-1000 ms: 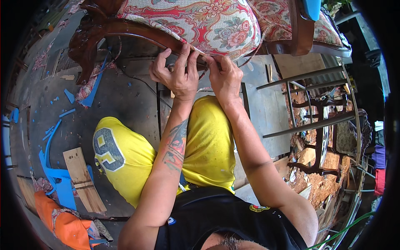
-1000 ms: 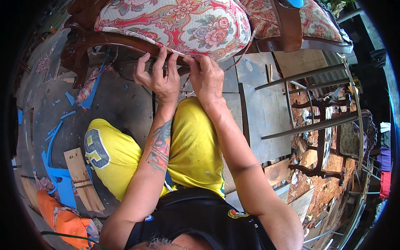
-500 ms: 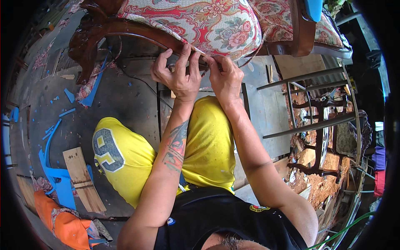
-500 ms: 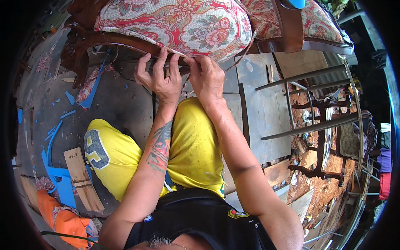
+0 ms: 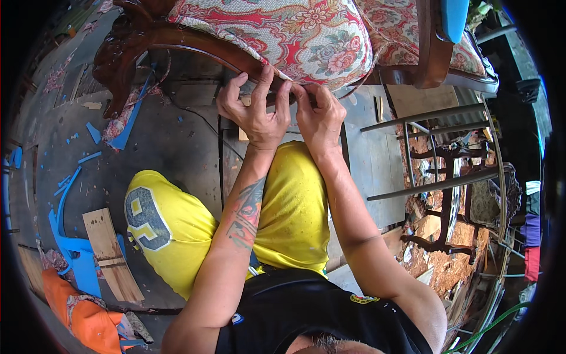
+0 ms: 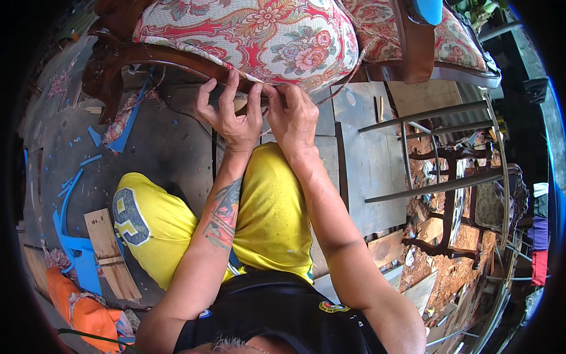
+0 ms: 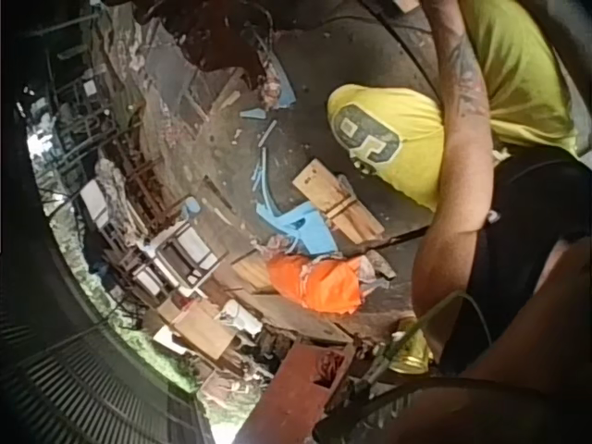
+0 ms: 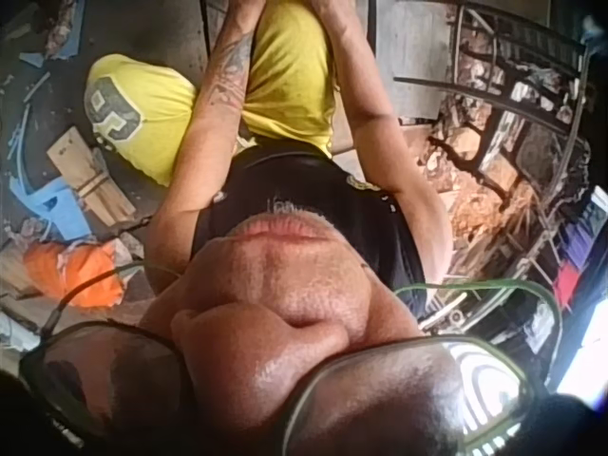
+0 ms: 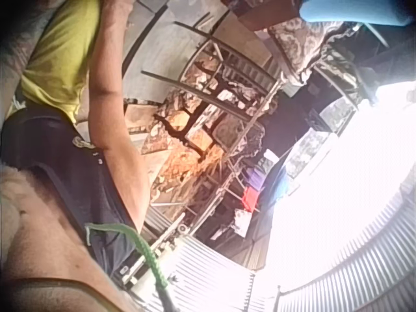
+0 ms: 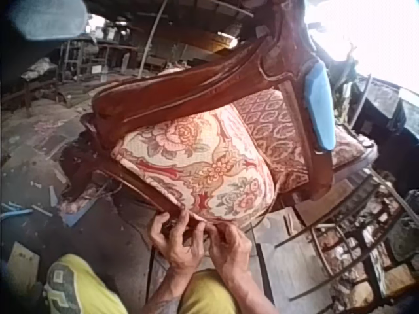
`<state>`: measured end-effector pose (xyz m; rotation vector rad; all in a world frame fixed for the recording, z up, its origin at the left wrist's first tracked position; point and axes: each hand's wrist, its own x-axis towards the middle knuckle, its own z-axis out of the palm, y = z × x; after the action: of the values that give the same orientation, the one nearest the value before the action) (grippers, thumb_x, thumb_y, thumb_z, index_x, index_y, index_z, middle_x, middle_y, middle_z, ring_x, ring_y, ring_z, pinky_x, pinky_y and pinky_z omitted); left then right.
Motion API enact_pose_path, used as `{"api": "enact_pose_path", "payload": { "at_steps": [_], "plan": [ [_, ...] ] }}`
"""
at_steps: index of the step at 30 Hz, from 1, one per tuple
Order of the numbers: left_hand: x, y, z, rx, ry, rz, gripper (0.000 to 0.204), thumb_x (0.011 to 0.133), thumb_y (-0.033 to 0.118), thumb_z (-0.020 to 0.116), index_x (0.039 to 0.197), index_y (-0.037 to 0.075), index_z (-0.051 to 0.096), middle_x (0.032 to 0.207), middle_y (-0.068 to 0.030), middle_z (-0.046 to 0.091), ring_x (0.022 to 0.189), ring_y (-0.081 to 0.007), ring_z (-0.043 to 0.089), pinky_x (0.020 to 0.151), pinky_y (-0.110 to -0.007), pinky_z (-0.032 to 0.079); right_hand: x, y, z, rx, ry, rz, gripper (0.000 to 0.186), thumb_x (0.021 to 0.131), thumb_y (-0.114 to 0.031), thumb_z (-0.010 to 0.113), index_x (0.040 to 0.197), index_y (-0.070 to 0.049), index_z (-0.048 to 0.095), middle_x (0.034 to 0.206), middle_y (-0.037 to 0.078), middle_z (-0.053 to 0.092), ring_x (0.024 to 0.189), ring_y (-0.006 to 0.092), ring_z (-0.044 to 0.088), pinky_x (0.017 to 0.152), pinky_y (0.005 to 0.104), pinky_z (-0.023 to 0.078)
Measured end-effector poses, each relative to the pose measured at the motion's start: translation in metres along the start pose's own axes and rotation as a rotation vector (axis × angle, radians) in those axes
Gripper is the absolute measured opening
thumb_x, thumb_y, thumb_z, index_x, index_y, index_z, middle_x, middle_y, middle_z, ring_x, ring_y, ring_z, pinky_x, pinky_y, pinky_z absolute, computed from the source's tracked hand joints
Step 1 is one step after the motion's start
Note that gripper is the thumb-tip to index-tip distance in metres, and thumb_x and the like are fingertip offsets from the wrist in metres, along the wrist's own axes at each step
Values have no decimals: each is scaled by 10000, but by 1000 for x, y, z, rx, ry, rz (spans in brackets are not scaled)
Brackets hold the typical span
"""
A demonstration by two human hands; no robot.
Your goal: Applying decorative trim to the edge of a chair seat using a hot glue gun.
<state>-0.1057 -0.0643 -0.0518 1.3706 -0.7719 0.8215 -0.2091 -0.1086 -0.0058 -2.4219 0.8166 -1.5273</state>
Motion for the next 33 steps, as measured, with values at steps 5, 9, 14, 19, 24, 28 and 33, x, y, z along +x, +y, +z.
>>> {"api": "enact_pose_path", "payload": {
  "at_steps": [5,9,14,19,24,28,33],
  "plan": [
    [-2,-2,3,34,23,9,539,844,287,923,1330,139,743,1313,-124,531,1225,-302,507,1044,-451,387,0,-1,0,5,-20,29,134,911,-61,807,944,-20,684,786,178,697,684,362,700,621,415,554],
    [-3,-5,2,30,17,10,549,833,276,933,1330,140,744,1305,-121,539,1221,-293,513,1039,-444,390,1,-3,1,19,-22,48,131,909,-57,810,948,-16,692,789,179,699,684,358,703,625,409,556],
    [-4,-5,3,15,16,5,556,833,279,932,1336,141,741,1311,-120,534,1226,-291,510,1039,-441,391,0,-1,1,20,-22,53,132,906,-51,813,960,-11,700,789,177,700,684,349,705,633,401,557],
    [-2,-5,0,35,0,21,579,827,302,937,1344,136,734,1310,-118,530,1230,-288,503,1042,-435,391,-1,-2,1,33,-20,67,131,906,-50,813,954,-11,698,786,173,701,675,336,706,628,395,557],
    [-2,-3,3,-11,12,4,587,824,305,941,1343,127,734,1305,-117,528,1224,-284,501,1034,-422,392,0,-2,1,24,-15,59,131,909,-52,814,946,-13,695,777,169,704,664,319,712,617,388,558],
    [-3,-5,3,7,11,10,587,818,295,946,1341,129,736,1306,-117,525,1220,-282,502,1029,-418,395,0,-4,1,40,-17,64,134,912,-55,814,947,-15,692,776,167,707,669,312,721,617,383,563],
    [-5,-8,5,13,21,8,584,818,295,947,1340,136,738,1303,-115,524,1220,-285,506,1027,-420,400,0,-5,0,25,-27,60,138,912,-56,815,947,-16,687,781,167,712,672,308,725,621,384,565]
  ]
}}
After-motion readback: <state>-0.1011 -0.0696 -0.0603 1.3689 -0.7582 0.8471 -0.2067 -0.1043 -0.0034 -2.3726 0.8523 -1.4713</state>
